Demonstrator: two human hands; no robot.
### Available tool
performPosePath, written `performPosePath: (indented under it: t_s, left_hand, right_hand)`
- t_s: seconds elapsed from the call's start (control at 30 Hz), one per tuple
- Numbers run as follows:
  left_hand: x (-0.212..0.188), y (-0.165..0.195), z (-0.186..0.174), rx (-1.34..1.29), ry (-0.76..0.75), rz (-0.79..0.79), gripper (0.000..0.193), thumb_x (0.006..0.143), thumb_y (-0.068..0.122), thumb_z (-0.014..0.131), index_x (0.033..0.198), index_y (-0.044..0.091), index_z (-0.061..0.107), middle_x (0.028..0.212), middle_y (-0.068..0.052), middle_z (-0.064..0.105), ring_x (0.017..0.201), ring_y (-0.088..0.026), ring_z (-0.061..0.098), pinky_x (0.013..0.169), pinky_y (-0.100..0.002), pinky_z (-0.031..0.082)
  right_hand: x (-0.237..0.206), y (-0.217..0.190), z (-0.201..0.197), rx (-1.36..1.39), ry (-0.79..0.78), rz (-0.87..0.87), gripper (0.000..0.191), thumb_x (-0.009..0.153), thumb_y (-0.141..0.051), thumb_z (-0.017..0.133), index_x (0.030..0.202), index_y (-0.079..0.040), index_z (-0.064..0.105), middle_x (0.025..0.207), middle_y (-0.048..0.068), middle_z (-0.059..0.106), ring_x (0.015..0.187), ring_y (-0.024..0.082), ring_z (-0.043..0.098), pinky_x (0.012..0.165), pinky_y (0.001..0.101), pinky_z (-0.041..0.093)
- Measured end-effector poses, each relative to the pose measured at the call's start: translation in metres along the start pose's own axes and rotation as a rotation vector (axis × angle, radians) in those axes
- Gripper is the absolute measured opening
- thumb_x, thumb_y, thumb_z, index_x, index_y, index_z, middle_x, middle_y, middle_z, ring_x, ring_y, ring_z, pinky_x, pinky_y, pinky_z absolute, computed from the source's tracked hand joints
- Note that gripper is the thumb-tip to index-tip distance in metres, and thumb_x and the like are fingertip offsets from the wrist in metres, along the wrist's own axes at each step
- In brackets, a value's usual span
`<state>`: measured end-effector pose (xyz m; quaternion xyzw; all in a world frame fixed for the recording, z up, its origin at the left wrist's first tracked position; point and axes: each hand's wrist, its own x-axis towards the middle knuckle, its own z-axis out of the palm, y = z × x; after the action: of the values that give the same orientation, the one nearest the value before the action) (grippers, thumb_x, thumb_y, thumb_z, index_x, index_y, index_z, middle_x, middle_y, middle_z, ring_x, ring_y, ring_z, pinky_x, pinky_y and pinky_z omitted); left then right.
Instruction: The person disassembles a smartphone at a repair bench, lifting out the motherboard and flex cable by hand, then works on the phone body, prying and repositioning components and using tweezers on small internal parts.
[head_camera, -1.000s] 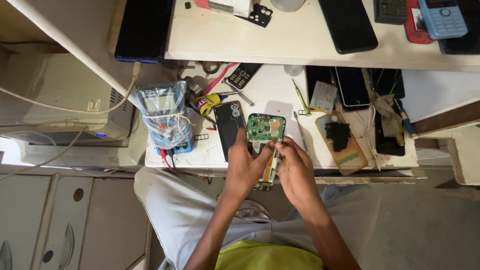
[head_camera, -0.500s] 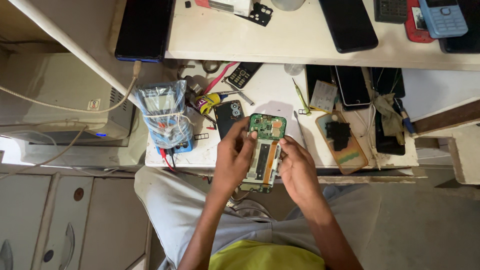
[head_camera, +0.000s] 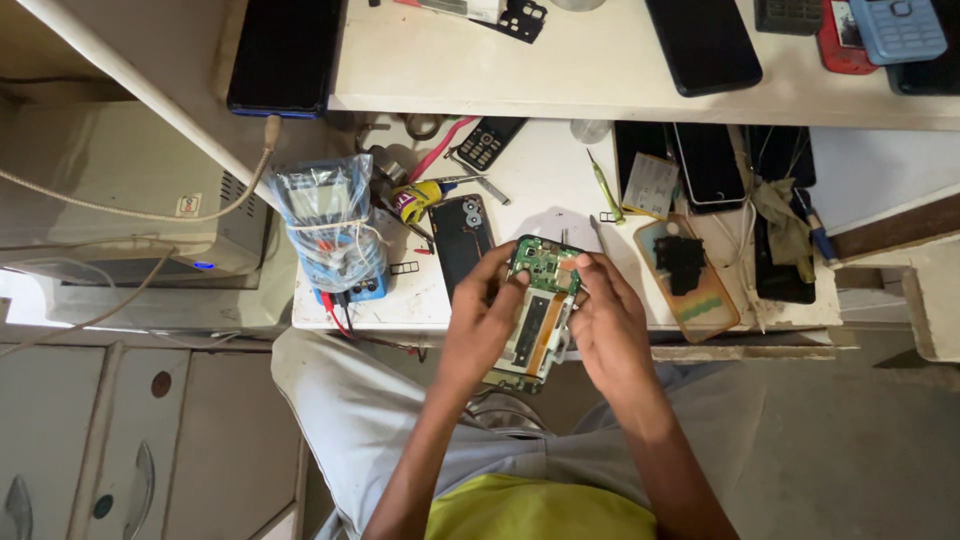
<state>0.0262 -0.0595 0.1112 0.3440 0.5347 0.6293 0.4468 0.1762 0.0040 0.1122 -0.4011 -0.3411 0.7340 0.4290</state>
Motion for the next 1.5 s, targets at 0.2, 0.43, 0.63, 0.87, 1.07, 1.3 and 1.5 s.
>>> performPosePath:
  t_s: [0.2, 0.43, 0.63, 0.87, 1.07, 1.3, 1.5]
  left_hand:
    - [0.003, 0.001, 0.005, 0.01, 0.053, 0.017, 0.028, 0.107, 0.022, 0.057, 0.119, -0.001, 0.068, 0.07, 0.008, 0.049, 0.062, 0.0, 0.038, 0.052, -0.022, 0.031]
    - [0.003, 0.003, 0.001, -0.034, 0.037, -0.02, 0.029, 0.105, 0.022, 0.059, 0.113, -0.003, 0.07, 0.07, 0.009, 0.053, 0.061, 0.0, 0.038, 0.05, -0.022, 0.029]
    - [0.004, -0.001, 0.0, -0.047, 0.005, 0.021, 0.03, 0.106, 0.023, 0.06, 0.116, -0.003, 0.071, 0.071, 0.01, 0.052, 0.061, 0.0, 0.039, 0.051, -0.022, 0.03]
    - [0.002, 0.001, 0.001, -0.009, -0.039, -0.008, 0.03, 0.105, 0.024, 0.06, 0.119, -0.001, 0.069, 0.066, 0.009, 0.046, 0.059, -0.001, 0.038, 0.05, -0.022, 0.031]
    - [0.004, 0.005, -0.004, 0.1, -0.096, 0.034, 0.024, 0.099, 0.014, 0.068, 0.118, -0.002, 0.068, 0.069, 0.009, 0.05, 0.06, 0.0, 0.036, 0.05, -0.022, 0.03]
    - [0.001, 0.003, 0.0, 0.069, -0.014, 0.023, 0.018, 0.1, 0.008, 0.067, 0.113, -0.004, 0.068, 0.071, 0.006, 0.053, 0.059, 0.0, 0.037, 0.048, -0.022, 0.029]
    - [0.002, 0.003, -0.001, 0.078, 0.037, 0.018, 0.02, 0.101, 0.01, 0.066, 0.115, -0.004, 0.066, 0.074, 0.004, 0.058, 0.059, 0.0, 0.04, 0.049, -0.022, 0.033]
  right_hand:
    - [0.0, 0.002, 0.002, 0.01, -0.009, -0.007, 0.021, 0.106, -0.019, 0.056, 0.117, -0.003, 0.066, 0.093, -0.002, 0.065, 0.067, 0.0, 0.049, 0.052, 0.0191, 0.037]
    - [-0.005, -0.002, 0.011, -0.041, -0.095, -0.118, 0.023, 0.107, -0.015, 0.057, 0.128, -0.007, 0.063, 0.098, -0.003, 0.059, 0.067, -0.004, 0.04, 0.047, 0.0156, 0.029]
    - [-0.004, -0.002, 0.009, -0.035, -0.059, -0.082, 0.016, 0.105, -0.016, 0.057, 0.119, -0.009, 0.062, 0.093, -0.004, 0.059, 0.054, -0.003, 0.035, 0.039, 0.017, 0.026]
    - [-0.004, 0.005, 0.008, -0.092, 0.017, -0.181, 0.017, 0.105, -0.015, 0.061, 0.119, -0.007, 0.064, 0.097, -0.001, 0.065, 0.062, -0.002, 0.045, 0.045, 0.0182, 0.03]
    - [-0.006, 0.006, 0.007, -0.096, 0.026, -0.206, 0.02, 0.106, -0.014, 0.062, 0.123, -0.005, 0.066, 0.1, 0.001, 0.067, 0.071, -0.002, 0.05, 0.051, 0.017, 0.033]
    - [-0.008, -0.002, 0.007, -0.043, -0.091, -0.101, 0.031, 0.105, -0.012, 0.058, 0.134, -0.002, 0.059, 0.115, 0.005, 0.067, 0.1, 0.007, 0.061, 0.08, 0.0234, 0.049]
    - [-0.013, -0.003, -0.001, -0.015, -0.295, -0.037, 0.057, 0.097, 0.0, 0.057, 0.152, -0.001, 0.044, 0.137, 0.009, 0.06, 0.12, 0.011, 0.057, 0.101, 0.0274, 0.046]
